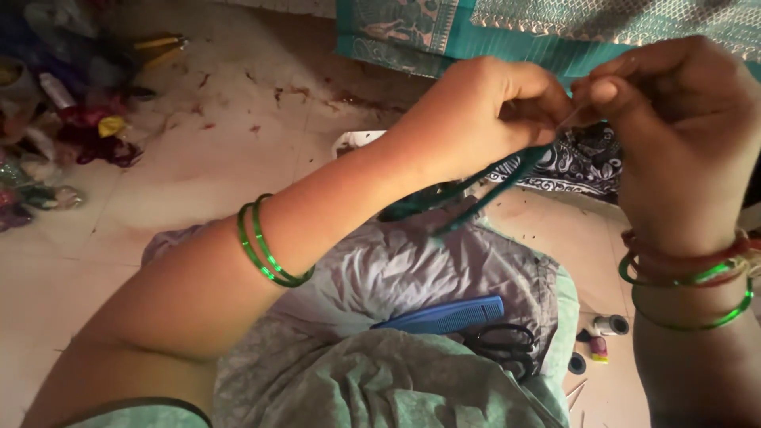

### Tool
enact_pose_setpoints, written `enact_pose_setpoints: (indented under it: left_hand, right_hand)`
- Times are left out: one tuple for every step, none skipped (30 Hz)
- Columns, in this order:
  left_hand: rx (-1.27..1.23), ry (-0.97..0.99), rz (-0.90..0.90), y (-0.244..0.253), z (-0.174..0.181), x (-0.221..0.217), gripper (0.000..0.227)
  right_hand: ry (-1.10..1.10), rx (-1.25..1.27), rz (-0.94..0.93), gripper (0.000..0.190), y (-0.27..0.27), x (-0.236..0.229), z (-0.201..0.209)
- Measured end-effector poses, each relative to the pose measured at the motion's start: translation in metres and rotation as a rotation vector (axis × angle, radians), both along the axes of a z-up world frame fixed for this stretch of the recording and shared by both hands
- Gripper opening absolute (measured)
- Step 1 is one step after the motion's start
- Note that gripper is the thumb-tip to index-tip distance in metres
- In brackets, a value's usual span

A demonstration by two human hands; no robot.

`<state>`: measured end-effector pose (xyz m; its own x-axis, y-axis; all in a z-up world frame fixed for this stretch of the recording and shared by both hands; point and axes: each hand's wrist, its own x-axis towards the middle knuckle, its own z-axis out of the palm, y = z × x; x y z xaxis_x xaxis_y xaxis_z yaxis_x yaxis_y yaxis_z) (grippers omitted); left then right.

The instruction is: Attaching decorative tassels and beads to the edge of a saree.

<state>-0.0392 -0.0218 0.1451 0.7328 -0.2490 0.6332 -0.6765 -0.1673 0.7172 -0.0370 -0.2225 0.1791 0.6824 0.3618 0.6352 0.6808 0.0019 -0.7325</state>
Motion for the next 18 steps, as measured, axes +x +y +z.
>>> enact_pose_setpoints:
  left_hand:
    - [0.012,-0.003,0.003,0.001,0.002,0.0,0.016]
    - [0.013,-0.005,0.003,0.001,0.003,0.0,0.016]
    - [0.011,-0.012,0.004,0.002,0.004,0.0,0.016]
    - [0.008,-0.019,0.006,0.002,0.004,-0.001,0.017]
    - [0.007,-0.018,0.006,0.003,0.006,-0.003,0.017]
    - [0.073,-0.04,0.049,0.005,0.008,-0.004,0.016]
    - [0.137,-0.062,0.091,0.006,0.009,-0.006,0.015]
    - [0.135,-0.061,0.088,0.007,0.009,-0.006,0.015]
    - [0.213,-0.209,0.113,0.007,0.008,-0.005,0.016]
    - [0.291,-0.357,0.137,0.008,0.008,-0.005,0.016]
    - [0.288,-0.356,0.134,0.009,0.007,-0.005,0.016]
    - [0.296,-0.403,0.135,0.01,0.007,-0.006,0.015]
    - [0.305,-0.45,0.137,0.011,0.006,-0.006,0.015]
    - [0.303,-0.449,0.135,0.011,0.002,-0.004,0.015]
    - [0.303,-0.418,0.079,0.012,-0.002,-0.001,0.015]
    - [0.303,-0.387,0.023,0.013,-0.005,0.001,0.018]
    - [0.303,-0.388,0.02,0.007,-0.009,-0.005,0.018]
    - [0.24,-0.132,-0.116,0.002,-0.013,-0.011,0.018]
  right_hand:
    - [0.019,0.01,0.026,0.007,0.0,0.002,0.0]
    - [0.017,0.01,0.026,0.007,0.002,0.002,0.002]
    - [-0.013,-0.009,0.015,0.007,0.003,0.001,0.005]
    - [-0.042,-0.029,0.004,0.006,0.006,0.001,0.007]
    - [-0.042,-0.03,0.004,0.006,0.006,0.001,0.008]
    - [-0.057,-0.044,0.035,0.005,0.006,0.002,0.009]
    - [-0.073,-0.059,0.064,0.004,0.006,0.002,0.01]
    - [-0.072,-0.061,0.061,0.004,0.005,0.004,0.01]
    - [-0.033,-0.099,0.043,0.004,0.003,0.005,0.01]
    - [0.005,-0.137,0.025,0.004,0.001,0.007,0.009]
    - [0.007,-0.139,0.022,0.004,0.003,0.004,0.012]
    - [-0.009,-0.197,0.003,0.003,0.005,0.001,0.016]
    - [-0.024,-0.252,-0.013,0.006,0.007,-0.002,0.019]
    - [-0.022,-0.253,-0.014,0.006,0.006,-0.001,0.017]
    - [-0.036,-0.244,-0.008,0.005,0.004,0.001,0.015]
    - [-0.05,-0.235,-0.001,0.005,0.003,0.003,0.013]
    - [-0.05,-0.234,-0.004,0.005,-0.001,0.007,0.01]
    - [-0.038,-0.177,0.023,0.003,-0.005,0.012,0.007]
